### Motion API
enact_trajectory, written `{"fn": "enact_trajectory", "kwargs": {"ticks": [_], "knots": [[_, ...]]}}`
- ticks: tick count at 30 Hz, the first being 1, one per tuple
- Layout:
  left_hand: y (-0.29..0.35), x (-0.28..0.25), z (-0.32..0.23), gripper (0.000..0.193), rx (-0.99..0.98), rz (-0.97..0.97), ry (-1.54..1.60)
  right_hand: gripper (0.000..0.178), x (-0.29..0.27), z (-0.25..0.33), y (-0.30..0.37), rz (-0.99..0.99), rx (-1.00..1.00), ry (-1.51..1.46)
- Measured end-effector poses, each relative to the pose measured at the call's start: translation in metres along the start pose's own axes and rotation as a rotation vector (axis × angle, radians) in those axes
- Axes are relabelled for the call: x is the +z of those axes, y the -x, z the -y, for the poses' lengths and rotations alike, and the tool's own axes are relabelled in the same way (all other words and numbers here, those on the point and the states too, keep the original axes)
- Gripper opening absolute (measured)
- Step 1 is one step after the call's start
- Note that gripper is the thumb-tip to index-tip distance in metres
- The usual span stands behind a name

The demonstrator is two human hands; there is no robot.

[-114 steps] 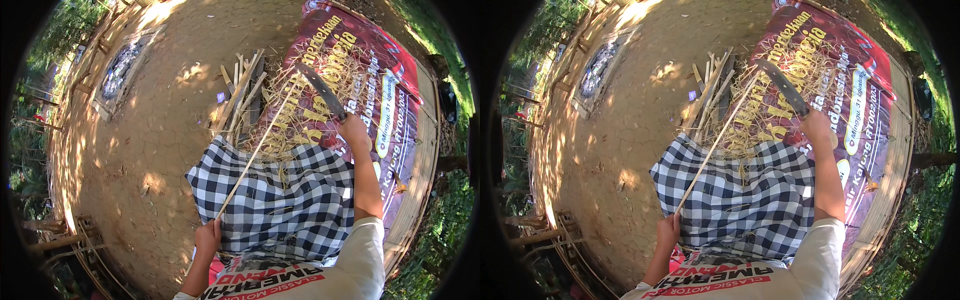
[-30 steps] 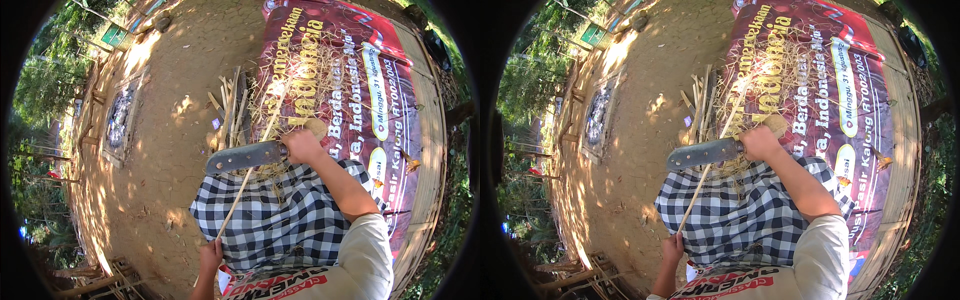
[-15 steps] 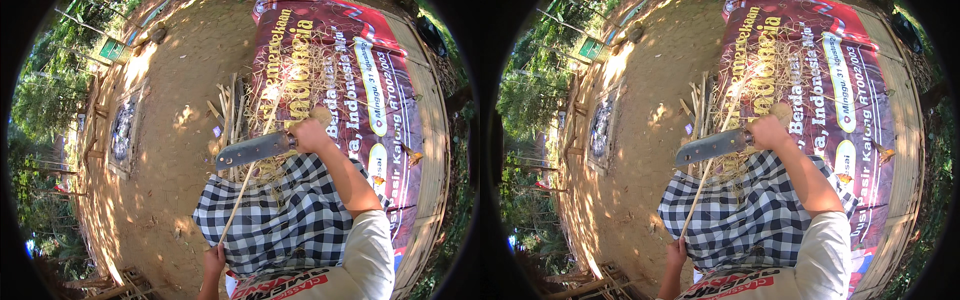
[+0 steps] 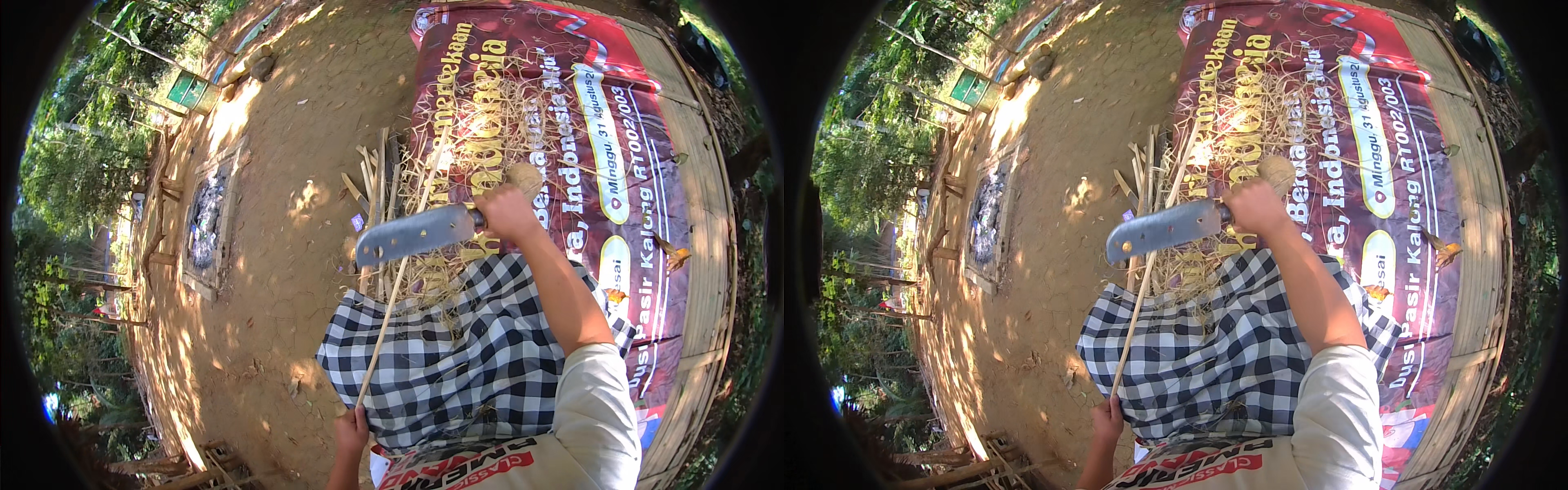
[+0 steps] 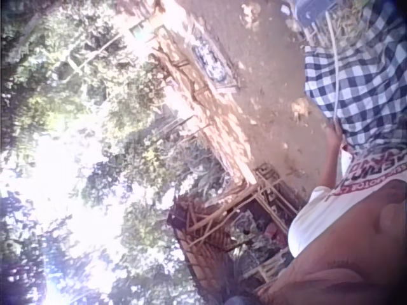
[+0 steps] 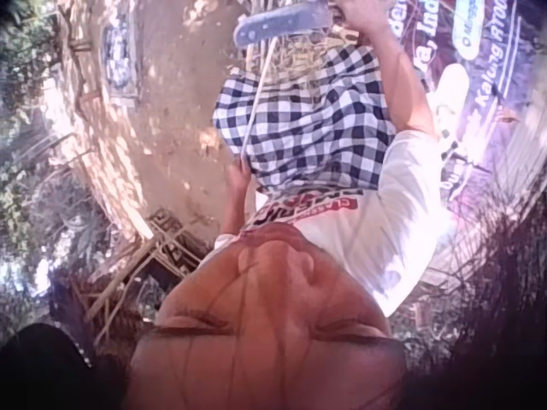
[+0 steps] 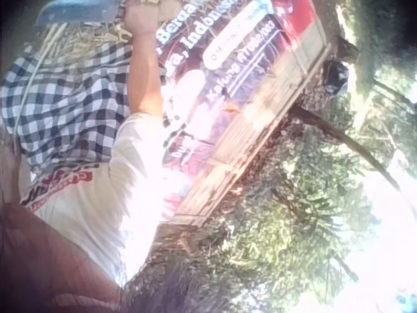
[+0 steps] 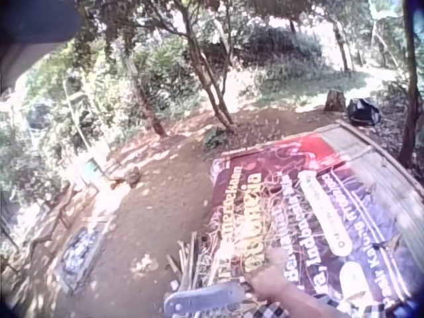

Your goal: The person uses a large knife to shave thin strips from a wooden stick while sitting on a platform.

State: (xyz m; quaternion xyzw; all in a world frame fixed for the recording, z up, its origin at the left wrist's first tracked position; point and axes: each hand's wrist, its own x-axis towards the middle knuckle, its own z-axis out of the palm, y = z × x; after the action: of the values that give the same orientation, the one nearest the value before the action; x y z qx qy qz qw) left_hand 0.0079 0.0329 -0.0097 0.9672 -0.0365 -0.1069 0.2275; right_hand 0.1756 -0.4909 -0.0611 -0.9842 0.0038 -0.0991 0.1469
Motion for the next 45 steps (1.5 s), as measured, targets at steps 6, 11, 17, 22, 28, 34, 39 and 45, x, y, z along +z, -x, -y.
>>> {"fn": "enact_trajectory", "kwargs": {"ticks": [6, 11, 17, 22, 28, 34, 39, 45], "knots": [[0.000, 0.005, 0.003, 0.041, 0.022, -0.049, -0.001, 0.017, 0.010, 0.007, 0.008, -0.098, 0.303, -0.041], [0.004, 0.008, 0.011, 0.040, -0.003, -0.011, 0.019, 0.018, -0.001, 0.026, 0.010, -0.089, -0.033, -0.018], [-0.001, 0.004, -0.004, 0.038, 0.027, -0.039, -0.028, 0.016, -0.004, -0.001, -0.001, -0.067, 0.517, -0.122], [-0.003, 0.002, -0.007, 0.039, -0.001, -0.009, 0.005, 0.018, 0.000, 0.008, 0.016, -0.119, 0.154, 0.009], [0.001, -0.001, -0.026, 0.041, 0.006, -0.012, -0.028, 0.015, -0.003, -0.008, 0.000, -0.252, 0.234, -0.008], [-0.005, 0.003, -0.011, 0.042, 0.001, 0.002, -0.110, 0.014, -0.011, -0.004, 0.021, -0.133, 0.565, -0.136], [-0.002, 0.006, -0.005, 0.044, -0.021, 0.009, 0.014, 0.014, -0.016, 0.005, 0.017, -0.115, 0.344, -0.056], [-0.008, 0.006, -0.032, 0.045, 0.056, -0.052, -0.279, 0.021, -0.008, -0.009, 0.018, -0.138, 0.839, -0.283]]}}
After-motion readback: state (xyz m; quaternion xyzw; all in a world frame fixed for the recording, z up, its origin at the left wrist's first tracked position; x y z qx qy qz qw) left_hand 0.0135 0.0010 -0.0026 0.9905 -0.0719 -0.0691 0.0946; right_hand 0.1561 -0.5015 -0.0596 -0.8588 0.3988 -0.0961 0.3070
